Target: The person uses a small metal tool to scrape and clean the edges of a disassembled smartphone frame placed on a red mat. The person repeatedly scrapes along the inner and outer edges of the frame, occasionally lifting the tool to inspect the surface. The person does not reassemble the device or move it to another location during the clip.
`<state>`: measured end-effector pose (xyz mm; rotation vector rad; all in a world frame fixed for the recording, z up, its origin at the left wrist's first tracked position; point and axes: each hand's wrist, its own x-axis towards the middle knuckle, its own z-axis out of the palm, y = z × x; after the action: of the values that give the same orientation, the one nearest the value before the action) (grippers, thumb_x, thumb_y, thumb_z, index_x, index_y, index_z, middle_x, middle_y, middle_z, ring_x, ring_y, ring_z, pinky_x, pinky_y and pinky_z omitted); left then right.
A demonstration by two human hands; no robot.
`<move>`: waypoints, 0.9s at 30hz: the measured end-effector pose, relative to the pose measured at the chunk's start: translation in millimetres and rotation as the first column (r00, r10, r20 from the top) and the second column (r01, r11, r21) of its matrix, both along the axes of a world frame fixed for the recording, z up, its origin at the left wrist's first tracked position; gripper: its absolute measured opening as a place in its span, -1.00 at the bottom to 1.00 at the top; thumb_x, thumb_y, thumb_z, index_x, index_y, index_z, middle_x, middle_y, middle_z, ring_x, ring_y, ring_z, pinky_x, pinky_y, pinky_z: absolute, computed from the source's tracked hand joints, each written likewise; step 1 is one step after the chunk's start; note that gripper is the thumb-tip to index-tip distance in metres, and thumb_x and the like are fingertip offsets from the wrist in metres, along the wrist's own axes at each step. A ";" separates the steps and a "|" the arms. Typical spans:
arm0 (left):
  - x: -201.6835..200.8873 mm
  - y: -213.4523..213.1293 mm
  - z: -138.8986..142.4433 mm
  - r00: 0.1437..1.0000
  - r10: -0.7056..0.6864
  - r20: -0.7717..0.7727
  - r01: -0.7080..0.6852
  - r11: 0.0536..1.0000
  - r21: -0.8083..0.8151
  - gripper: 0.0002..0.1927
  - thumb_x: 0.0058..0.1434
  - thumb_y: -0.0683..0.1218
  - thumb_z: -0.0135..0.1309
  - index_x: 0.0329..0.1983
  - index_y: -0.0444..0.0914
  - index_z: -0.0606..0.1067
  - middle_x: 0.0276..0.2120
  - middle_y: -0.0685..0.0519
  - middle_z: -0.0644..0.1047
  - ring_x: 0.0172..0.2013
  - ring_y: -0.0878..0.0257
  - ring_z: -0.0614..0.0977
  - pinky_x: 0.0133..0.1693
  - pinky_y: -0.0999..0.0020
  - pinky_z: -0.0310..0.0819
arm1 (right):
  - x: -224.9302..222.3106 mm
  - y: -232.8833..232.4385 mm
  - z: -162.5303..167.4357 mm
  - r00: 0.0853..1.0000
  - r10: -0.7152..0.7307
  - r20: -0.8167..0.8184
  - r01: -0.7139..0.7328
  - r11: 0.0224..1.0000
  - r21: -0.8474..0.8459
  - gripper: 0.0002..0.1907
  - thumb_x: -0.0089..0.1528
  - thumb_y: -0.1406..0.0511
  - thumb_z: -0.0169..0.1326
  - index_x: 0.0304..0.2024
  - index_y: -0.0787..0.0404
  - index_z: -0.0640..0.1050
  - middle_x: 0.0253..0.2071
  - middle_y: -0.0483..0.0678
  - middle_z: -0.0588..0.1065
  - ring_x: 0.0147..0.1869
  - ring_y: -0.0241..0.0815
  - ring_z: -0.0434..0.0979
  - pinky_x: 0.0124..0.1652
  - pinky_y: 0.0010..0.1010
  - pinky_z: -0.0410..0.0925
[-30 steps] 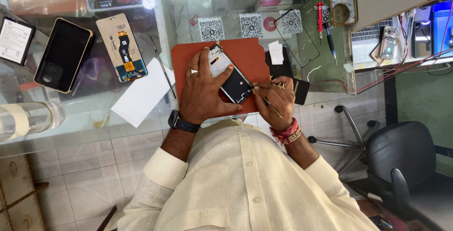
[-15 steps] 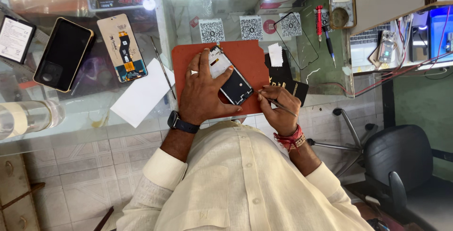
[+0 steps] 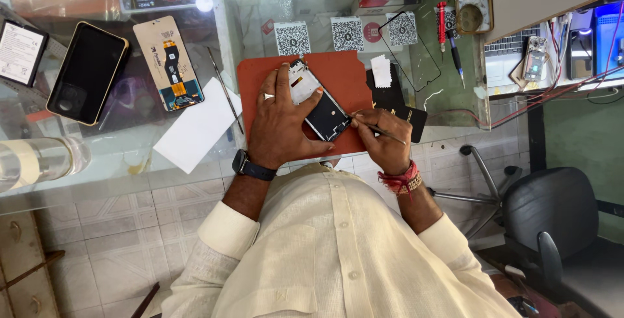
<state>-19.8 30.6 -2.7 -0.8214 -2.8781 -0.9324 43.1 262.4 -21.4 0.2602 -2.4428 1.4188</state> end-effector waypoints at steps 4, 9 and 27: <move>0.7 -0.2 1.3 1.000 0.006 -0.017 -0.006 1.000 -0.003 -0.02 -0.37 0.37 0.46 0.15 -0.14 0.60 0.37 -0.42 0.11 0.37 -0.40 0.12 0.31 -0.29 0.08 | -1.0 4.8 0.6 1.000 0.020 0.008 -0.019 0.993 -0.116 -0.95 0.24 0.57 0.20 -0.25 0.44 0.59 -0.20 0.10 0.63 -0.16 -0.16 0.70 -0.10 -0.39 0.57; 0.8 0.5 0.7 1.000 0.004 0.001 -0.004 1.000 -0.023 -0.01 -0.38 0.39 0.47 0.14 -0.15 0.60 0.36 -0.44 0.10 0.36 -0.42 0.11 0.27 -0.33 0.07 | 2.7 6.7 1.2 0.998 0.053 -0.029 -0.054 0.997 -0.062 -0.95 0.24 0.58 0.18 -0.26 0.43 0.58 -0.28 0.06 0.61 -0.16 -0.17 0.69 0.12 -0.22 0.57; 2.4 -0.6 10.7 1.000 0.005 -0.025 -0.004 1.000 0.013 -0.04 -0.38 0.35 0.47 0.12 -0.16 0.61 0.33 -0.45 0.14 0.34 -0.43 0.15 0.28 -0.30 0.13 | 3.0 6.5 -2.0 0.993 -0.066 0.094 0.082 0.980 -0.180 -0.92 0.24 0.56 0.23 -0.22 0.41 0.61 -0.21 0.09 0.65 -0.18 -0.20 0.70 -0.13 -0.49 0.54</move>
<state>-17.4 30.1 8.0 -0.8195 -2.8482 -0.9319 46.1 268.9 -23.4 0.0659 -2.3416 1.6413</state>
